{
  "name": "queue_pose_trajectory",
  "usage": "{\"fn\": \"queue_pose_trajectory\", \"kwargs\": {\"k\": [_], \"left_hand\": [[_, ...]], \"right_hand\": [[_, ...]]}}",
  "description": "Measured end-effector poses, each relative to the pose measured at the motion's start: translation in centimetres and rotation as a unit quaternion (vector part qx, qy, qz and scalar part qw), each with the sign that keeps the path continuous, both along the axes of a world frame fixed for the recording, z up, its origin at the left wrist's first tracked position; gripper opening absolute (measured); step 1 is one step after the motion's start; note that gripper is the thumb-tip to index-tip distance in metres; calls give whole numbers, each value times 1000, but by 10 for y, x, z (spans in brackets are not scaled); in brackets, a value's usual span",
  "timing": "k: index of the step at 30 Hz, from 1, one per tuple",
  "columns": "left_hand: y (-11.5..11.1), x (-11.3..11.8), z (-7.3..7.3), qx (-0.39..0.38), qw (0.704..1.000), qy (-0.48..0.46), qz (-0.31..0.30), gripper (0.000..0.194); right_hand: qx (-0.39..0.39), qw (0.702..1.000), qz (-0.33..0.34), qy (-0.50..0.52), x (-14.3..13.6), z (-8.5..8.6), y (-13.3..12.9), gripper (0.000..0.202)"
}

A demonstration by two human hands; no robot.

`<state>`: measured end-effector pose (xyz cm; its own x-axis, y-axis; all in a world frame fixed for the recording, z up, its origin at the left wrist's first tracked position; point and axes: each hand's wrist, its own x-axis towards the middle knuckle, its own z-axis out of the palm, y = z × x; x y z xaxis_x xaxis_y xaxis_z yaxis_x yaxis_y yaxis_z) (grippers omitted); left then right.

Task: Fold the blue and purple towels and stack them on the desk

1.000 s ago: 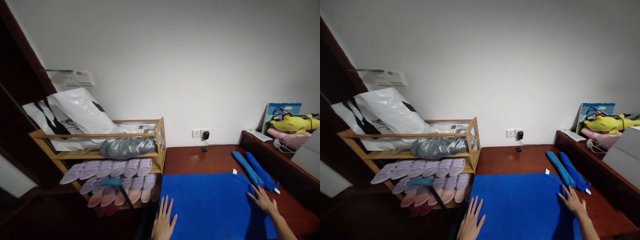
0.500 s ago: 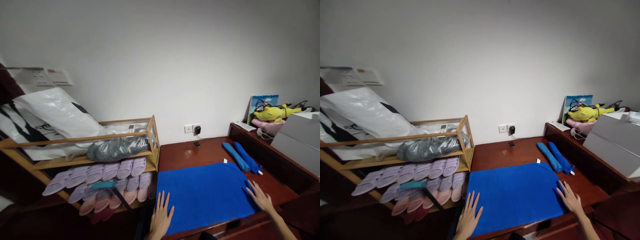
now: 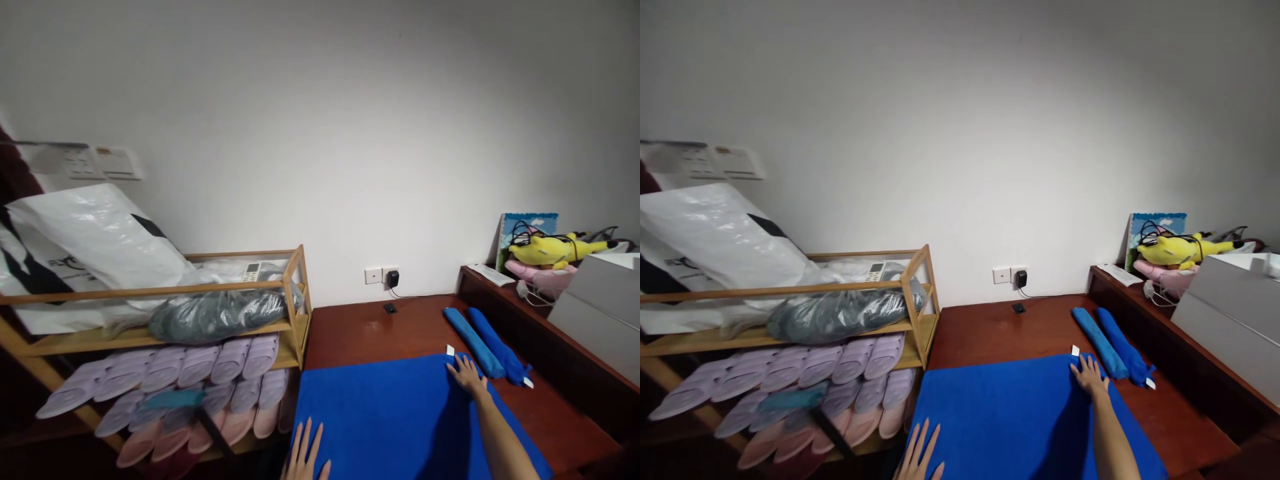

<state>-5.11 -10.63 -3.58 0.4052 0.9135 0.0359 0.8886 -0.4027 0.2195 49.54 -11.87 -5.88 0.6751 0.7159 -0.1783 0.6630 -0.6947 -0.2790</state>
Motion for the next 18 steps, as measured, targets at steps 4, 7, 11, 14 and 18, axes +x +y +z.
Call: {"fn": "queue_pose_trajectory", "kwargs": {"k": [4,7,11,14,18], "left_hand": [[1,0,-2,2,1000,-19,-5,56],[-1,-1,0,8,999,-45,-9,55],[-6,0,9,-2,998,-56,0,56],[-8,1,13,-2,998,-58,6,57],[-8,1,12,5,999,-47,6,57]], "right_hand": [[-26,1000,-3,3,2,-7,-4,84],[-26,1000,-5,-9,-3,-4,-8,84],[29,998,-3,-63,-28,7,-18,79],[115,986,-14,-118,-48,9,-47,76],[181,978,-6,-105,-48,-6,-127,75]]}}
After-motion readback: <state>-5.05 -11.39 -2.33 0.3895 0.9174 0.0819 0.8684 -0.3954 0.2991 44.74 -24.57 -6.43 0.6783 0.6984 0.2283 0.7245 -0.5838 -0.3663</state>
